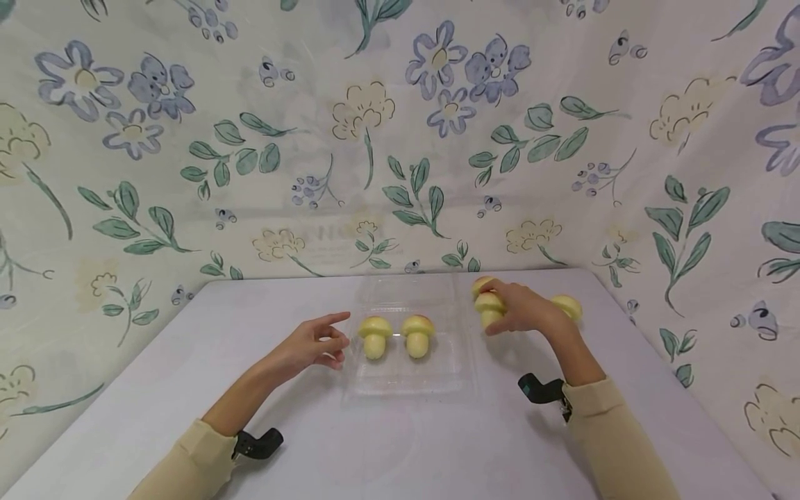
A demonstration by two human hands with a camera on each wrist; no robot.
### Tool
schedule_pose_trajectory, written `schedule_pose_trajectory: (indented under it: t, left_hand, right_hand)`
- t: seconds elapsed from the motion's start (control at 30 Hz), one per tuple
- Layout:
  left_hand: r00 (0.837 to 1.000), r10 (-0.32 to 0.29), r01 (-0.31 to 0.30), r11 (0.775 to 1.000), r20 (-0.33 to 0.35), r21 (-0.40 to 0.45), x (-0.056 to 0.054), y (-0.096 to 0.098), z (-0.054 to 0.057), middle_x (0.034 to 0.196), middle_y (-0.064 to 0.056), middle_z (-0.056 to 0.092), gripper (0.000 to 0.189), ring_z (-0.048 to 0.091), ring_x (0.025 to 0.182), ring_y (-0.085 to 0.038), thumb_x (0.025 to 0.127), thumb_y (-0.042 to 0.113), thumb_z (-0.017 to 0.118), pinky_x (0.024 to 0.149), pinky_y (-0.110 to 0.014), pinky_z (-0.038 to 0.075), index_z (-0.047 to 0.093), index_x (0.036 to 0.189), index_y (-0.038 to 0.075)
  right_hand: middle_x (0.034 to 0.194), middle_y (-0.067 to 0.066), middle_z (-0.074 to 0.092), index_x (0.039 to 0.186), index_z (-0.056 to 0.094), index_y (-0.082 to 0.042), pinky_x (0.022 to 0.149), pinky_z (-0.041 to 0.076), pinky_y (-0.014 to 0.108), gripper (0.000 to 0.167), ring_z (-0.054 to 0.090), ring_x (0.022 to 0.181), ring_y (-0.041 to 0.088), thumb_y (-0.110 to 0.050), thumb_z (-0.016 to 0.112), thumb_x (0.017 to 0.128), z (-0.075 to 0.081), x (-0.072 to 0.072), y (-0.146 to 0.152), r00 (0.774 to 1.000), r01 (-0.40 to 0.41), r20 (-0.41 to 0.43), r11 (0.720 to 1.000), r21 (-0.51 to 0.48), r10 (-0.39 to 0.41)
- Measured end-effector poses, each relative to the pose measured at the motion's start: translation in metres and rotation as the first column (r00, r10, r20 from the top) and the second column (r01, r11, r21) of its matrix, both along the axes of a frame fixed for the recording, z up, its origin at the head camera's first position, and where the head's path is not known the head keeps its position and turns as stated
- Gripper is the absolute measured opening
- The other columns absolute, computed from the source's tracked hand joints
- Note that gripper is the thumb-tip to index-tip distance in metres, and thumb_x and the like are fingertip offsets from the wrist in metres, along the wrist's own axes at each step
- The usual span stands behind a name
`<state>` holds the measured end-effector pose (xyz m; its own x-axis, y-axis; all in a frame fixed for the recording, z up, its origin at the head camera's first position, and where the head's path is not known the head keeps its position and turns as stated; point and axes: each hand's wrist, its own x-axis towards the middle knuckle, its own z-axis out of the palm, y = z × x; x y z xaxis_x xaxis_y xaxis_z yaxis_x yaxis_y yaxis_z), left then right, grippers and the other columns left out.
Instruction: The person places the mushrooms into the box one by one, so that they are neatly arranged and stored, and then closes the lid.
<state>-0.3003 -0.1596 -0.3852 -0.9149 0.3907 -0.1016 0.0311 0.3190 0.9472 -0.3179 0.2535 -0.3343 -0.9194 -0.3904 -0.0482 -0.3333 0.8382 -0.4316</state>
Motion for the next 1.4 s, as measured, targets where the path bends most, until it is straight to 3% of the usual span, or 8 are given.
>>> schedule_pose_trajectory:
  t: [0.53, 0.7, 0.83, 1.27, 1.4]
  left_hand:
    - [1.000, 0.001, -0.001, 1.000, -0.007, -0.006, 0.001, 0.000, 0.000, 0.107, -0.017, 0.057, 0.072, 0.067, 0.075, -0.015, 0.094, 0.010, 0.065, 0.072, -0.031, 0.063, 0.027, 0.155, 0.006]
    - [1.000, 0.003, -0.003, 1.000, -0.007, -0.010, 0.002, 0.000, 0.000, 0.110, -0.020, 0.057, 0.072, 0.066, 0.074, -0.015, 0.094, 0.010, 0.065, 0.072, -0.030, 0.063, 0.027, 0.154, 0.006]
    - [1.000, 0.003, -0.004, 1.000, -0.011, -0.013, 0.001, 0.000, 0.000, 0.107, -0.016, 0.058, 0.072, 0.066, 0.074, -0.015, 0.094, 0.010, 0.065, 0.072, -0.030, 0.063, 0.027, 0.154, 0.006]
    - [1.000, -0.001, 0.001, 1.000, -0.004, -0.001, 0.000, 0.000, 0.000, 0.108, -0.016, 0.057, 0.072, 0.066, 0.075, -0.015, 0.094, 0.010, 0.065, 0.072, -0.030, 0.063, 0.027, 0.154, 0.006]
    - [1.000, 0.002, -0.002, 1.000, -0.001, -0.001, 0.001, 0.000, 0.000, 0.108, -0.016, 0.057, 0.072, 0.066, 0.075, -0.015, 0.094, 0.010, 0.065, 0.072, -0.030, 0.063, 0.027, 0.154, 0.006]
  right_hand:
    - [0.117, 0.015, 0.059, 0.141, 0.044, -0.011, 0.076, 0.045, 0.032, 0.075, 0.053, 0.093, 0.024, -0.025, 0.083, 0.079, 0.007, 0.008, -0.009, 0.997, -0.022, -0.078, 0.999, -0.045, 0.018]
    - [0.112, 0.013, 0.059, 0.142, 0.044, -0.011, 0.072, 0.044, 0.029, 0.075, 0.053, 0.090, 0.023, -0.026, 0.083, 0.079, 0.008, 0.009, -0.011, 0.997, -0.031, -0.079, 0.998, -0.060, 0.026]
    - [0.111, 0.013, 0.060, 0.141, 0.045, -0.012, 0.072, 0.043, 0.029, 0.075, 0.053, 0.089, 0.022, -0.027, 0.083, 0.079, 0.008, 0.010, -0.013, 0.996, -0.027, -0.088, 0.998, -0.056, 0.022]
    - [0.115, 0.013, 0.060, 0.141, 0.046, -0.013, 0.073, 0.044, 0.030, 0.076, 0.054, 0.091, 0.023, -0.031, 0.083, 0.078, 0.007, 0.011, -0.022, 0.995, -0.031, -0.094, 0.996, -0.088, 0.023]
    - [0.124, 0.013, 0.059, 0.141, 0.047, -0.014, 0.077, 0.046, 0.032, 0.076, 0.054, 0.095, 0.023, -0.032, 0.084, 0.077, 0.006, 0.012, -0.028, 0.995, -0.040, -0.092, 0.994, -0.106, 0.030]
